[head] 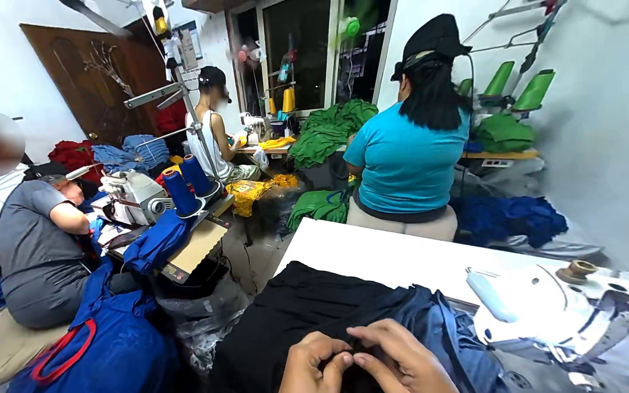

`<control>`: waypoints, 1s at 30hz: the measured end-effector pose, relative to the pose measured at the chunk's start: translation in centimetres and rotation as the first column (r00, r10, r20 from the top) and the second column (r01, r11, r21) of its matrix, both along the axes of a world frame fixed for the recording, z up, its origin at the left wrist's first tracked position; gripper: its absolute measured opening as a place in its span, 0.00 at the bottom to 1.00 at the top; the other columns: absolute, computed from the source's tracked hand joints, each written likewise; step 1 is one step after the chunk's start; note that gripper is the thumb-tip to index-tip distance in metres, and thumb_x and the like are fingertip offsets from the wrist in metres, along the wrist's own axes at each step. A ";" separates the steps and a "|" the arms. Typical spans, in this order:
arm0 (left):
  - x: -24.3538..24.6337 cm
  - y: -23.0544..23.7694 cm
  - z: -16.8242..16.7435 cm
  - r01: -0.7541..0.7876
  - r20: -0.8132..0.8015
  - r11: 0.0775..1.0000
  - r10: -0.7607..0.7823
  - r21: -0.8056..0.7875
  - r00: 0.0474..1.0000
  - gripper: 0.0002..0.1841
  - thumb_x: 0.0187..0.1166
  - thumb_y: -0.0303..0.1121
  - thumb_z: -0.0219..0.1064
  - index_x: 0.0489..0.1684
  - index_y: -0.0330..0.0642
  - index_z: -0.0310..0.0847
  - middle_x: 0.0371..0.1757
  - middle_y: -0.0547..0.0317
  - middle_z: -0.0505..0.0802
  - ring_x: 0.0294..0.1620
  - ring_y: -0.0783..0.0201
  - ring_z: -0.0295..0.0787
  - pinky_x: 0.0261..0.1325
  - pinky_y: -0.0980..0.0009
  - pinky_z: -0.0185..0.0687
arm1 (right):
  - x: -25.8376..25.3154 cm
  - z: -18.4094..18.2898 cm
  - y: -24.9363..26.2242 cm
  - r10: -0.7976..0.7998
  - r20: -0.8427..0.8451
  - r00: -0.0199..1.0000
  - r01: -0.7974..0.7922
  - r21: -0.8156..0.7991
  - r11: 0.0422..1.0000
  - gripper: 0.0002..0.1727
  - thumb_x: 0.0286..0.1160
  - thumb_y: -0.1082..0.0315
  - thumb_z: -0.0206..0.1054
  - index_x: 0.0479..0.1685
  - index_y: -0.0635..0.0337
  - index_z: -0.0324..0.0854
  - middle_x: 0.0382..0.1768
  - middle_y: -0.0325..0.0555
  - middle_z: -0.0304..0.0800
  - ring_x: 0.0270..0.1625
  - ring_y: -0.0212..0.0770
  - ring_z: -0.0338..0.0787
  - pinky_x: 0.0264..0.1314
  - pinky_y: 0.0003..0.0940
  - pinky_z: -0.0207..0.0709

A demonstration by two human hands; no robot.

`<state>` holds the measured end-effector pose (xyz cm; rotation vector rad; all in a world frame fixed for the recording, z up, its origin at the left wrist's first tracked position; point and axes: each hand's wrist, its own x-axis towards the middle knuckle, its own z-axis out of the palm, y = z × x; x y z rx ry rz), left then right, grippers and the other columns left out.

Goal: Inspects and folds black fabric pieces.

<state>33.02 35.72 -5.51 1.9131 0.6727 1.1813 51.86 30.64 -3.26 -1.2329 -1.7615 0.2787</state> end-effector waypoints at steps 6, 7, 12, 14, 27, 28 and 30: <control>0.0 -0.2 -0.4 -0.022 0.035 1.000 0.022 -0.004 0.999 0.08 0.80 0.25 0.66 0.40 0.31 0.92 0.41 0.53 0.95 0.48 0.70 0.92 0.58 0.74 0.86 | -0.1 -1.2 -0.3 -0.026 -0.207 0.978 -0.008 -0.158 0.987 0.12 0.76 0.62 0.74 0.45 0.63 0.90 0.46 0.48 0.89 0.42 0.30 0.86 0.42 0.24 0.82; 0.1 -0.3 -0.4 -0.025 0.033 1.000 0.025 -0.006 0.999 0.08 0.80 0.25 0.66 0.41 0.31 0.92 0.41 0.53 0.95 0.48 0.70 0.92 0.58 0.74 0.87 | -0.3 -1.2 -0.3 -0.017 -0.232 0.973 -0.021 -0.159 0.987 0.10 0.77 0.64 0.73 0.42 0.63 0.89 0.44 0.47 0.89 0.43 0.30 0.87 0.44 0.23 0.83; 0.7 -0.8 -0.5 -0.055 0.015 0.998 0.055 0.013 0.998 0.09 0.79 0.23 0.65 0.48 0.30 0.90 0.47 0.50 0.96 0.51 0.68 0.94 0.62 0.71 0.89 | -0.9 -0.7 -0.2 -0.051 -0.188 0.981 0.021 -0.158 0.987 0.10 0.79 0.64 0.70 0.38 0.63 0.89 0.39 0.44 0.88 0.40 0.29 0.85 0.44 0.23 0.81; 1.0 -1.0 -0.7 -0.097 0.017 0.995 0.097 0.010 0.995 0.08 0.78 0.23 0.64 0.45 0.31 0.90 0.44 0.51 0.96 0.48 0.69 0.94 0.59 0.72 0.89 | -1.0 0.0 -0.3 -0.077 -0.201 0.977 0.022 -0.262 0.965 0.11 0.78 0.62 0.71 0.40 0.63 0.88 0.38 0.43 0.88 0.37 0.29 0.84 0.41 0.25 0.80; 0.3 -0.1 -2.4 -0.036 0.176 0.980 0.071 -0.193 0.982 0.06 0.78 0.25 0.67 0.43 0.33 0.89 0.38 0.58 0.94 0.39 0.73 0.89 0.49 0.74 0.87 | -0.6 0.1 -0.6 -0.093 -0.339 0.936 -0.016 -0.305 0.952 0.17 0.80 0.71 0.57 0.56 0.54 0.91 0.52 0.43 0.85 0.39 0.32 0.88 0.36 0.26 0.86; 0.3 0.0 -2.4 -0.030 0.186 0.981 0.067 -0.194 0.980 0.07 0.78 0.25 0.66 0.44 0.32 0.89 0.38 0.58 0.94 0.39 0.73 0.89 0.50 0.74 0.87 | -0.8 -0.1 -0.6 -0.095 -0.315 0.944 0.005 -0.276 0.961 0.17 0.79 0.70 0.59 0.57 0.53 0.92 0.51 0.44 0.85 0.40 0.31 0.87 0.36 0.24 0.85; 0.2 0.1 -2.5 -0.018 0.198 0.981 0.058 -0.194 0.978 0.07 0.79 0.25 0.66 0.44 0.32 0.89 0.38 0.58 0.94 0.40 0.73 0.89 0.50 0.74 0.86 | -1.4 -0.3 -0.7 -0.105 -0.302 0.948 0.033 -0.234 0.972 0.16 0.77 0.70 0.64 0.61 0.55 0.91 0.50 0.43 0.87 0.46 0.31 0.88 0.43 0.23 0.85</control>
